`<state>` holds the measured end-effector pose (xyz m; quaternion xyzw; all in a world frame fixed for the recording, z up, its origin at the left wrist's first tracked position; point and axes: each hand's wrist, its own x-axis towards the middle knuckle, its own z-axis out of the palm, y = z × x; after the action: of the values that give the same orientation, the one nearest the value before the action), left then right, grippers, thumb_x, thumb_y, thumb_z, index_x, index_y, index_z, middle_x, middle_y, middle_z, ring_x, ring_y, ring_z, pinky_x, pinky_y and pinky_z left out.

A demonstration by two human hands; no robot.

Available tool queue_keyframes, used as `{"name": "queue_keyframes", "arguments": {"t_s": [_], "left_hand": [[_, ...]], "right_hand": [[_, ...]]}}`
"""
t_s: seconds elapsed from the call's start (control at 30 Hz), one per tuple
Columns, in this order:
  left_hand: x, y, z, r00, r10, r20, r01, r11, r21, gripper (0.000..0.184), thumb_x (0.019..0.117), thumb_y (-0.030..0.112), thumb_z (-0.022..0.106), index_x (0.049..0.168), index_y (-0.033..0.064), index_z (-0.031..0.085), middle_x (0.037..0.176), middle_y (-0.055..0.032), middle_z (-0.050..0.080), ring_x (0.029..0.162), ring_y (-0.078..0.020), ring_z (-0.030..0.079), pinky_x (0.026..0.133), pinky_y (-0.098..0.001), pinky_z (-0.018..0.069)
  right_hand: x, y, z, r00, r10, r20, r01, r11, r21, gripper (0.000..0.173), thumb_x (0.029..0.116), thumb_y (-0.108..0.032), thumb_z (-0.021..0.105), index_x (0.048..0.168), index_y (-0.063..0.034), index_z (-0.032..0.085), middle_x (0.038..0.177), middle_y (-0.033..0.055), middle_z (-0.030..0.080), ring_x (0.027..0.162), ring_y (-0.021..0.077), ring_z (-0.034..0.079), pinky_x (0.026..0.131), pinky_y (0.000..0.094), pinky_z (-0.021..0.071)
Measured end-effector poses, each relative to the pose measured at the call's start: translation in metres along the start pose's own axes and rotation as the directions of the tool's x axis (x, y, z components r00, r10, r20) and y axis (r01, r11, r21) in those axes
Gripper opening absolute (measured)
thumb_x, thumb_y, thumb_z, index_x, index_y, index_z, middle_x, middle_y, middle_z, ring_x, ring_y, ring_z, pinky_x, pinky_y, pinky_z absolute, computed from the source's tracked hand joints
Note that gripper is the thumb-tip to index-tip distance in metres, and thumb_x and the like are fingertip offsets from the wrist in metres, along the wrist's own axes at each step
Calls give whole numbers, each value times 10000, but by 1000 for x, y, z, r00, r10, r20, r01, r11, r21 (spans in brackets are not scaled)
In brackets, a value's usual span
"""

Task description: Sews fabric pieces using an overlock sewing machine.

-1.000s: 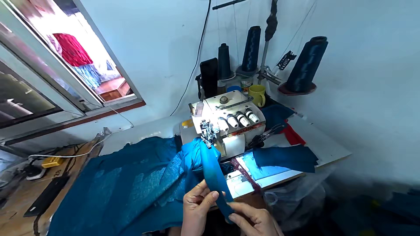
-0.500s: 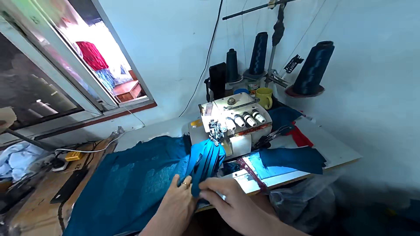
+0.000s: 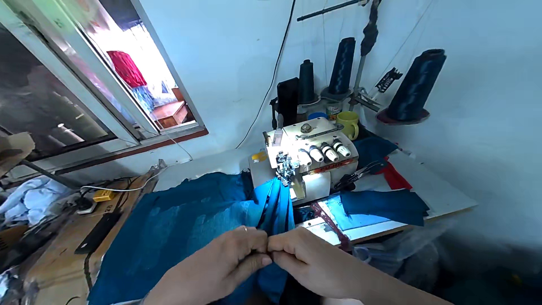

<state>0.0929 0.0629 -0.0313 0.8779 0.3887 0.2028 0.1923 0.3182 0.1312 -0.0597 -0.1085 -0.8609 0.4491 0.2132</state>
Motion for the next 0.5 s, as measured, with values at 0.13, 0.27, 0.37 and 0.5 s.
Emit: {"name": "queue_keyframes", "arguments": {"t_s": [0.13, 0.27, 0.37, 0.5], "left_hand": [[-26, 15, -38, 983, -67, -170, 147, 845, 514, 269, 1033, 283, 466, 1070, 122, 678, 862, -20, 701, 783, -202, 679, 747, -466, 534], [-30, 8, -54, 959, -161, -232, 279, 681, 677, 304, 923, 343, 662, 1062, 88, 754, 911, -63, 742, 887, -294, 726, 880, -614, 519], [-13, 23, -38, 994, 36, -104, 26, 838, 544, 215, 963, 227, 614, 836, 90, 719, 877, -38, 724, 1105, -252, 687, 1119, -526, 431], [-13, 16, -18, 994, 65, -88, -18, 889, 458, 203, 966, 229, 598, 839, 127, 719, 846, 1, 730, 985, -185, 694, 1031, -394, 464]], "right_hand": [[-1, 26, -12, 905, 102, -414, -147, 986, -77, 258, 1028, -123, 503, 1152, -76, 724, 1119, 52, 708, 1036, 130, 676, 917, 349, 567], [41, 49, 17, 884, 468, 9, -454, 861, -228, 311, 1038, -98, 505, 1273, 54, 639, 1291, 265, 632, 1249, 394, 594, 1077, 553, 443], [73, 56, 58, 953, 300, -49, -304, 938, -167, 406, 1014, -158, 579, 1328, 99, 589, 1357, 283, 596, 1313, 369, 554, 1144, 475, 400], [94, 26, 38, 825, 529, 197, -490, 844, -217, 467, 1054, -163, 541, 1442, 94, 493, 1513, 279, 476, 1432, 379, 436, 1200, 488, 296]]}}
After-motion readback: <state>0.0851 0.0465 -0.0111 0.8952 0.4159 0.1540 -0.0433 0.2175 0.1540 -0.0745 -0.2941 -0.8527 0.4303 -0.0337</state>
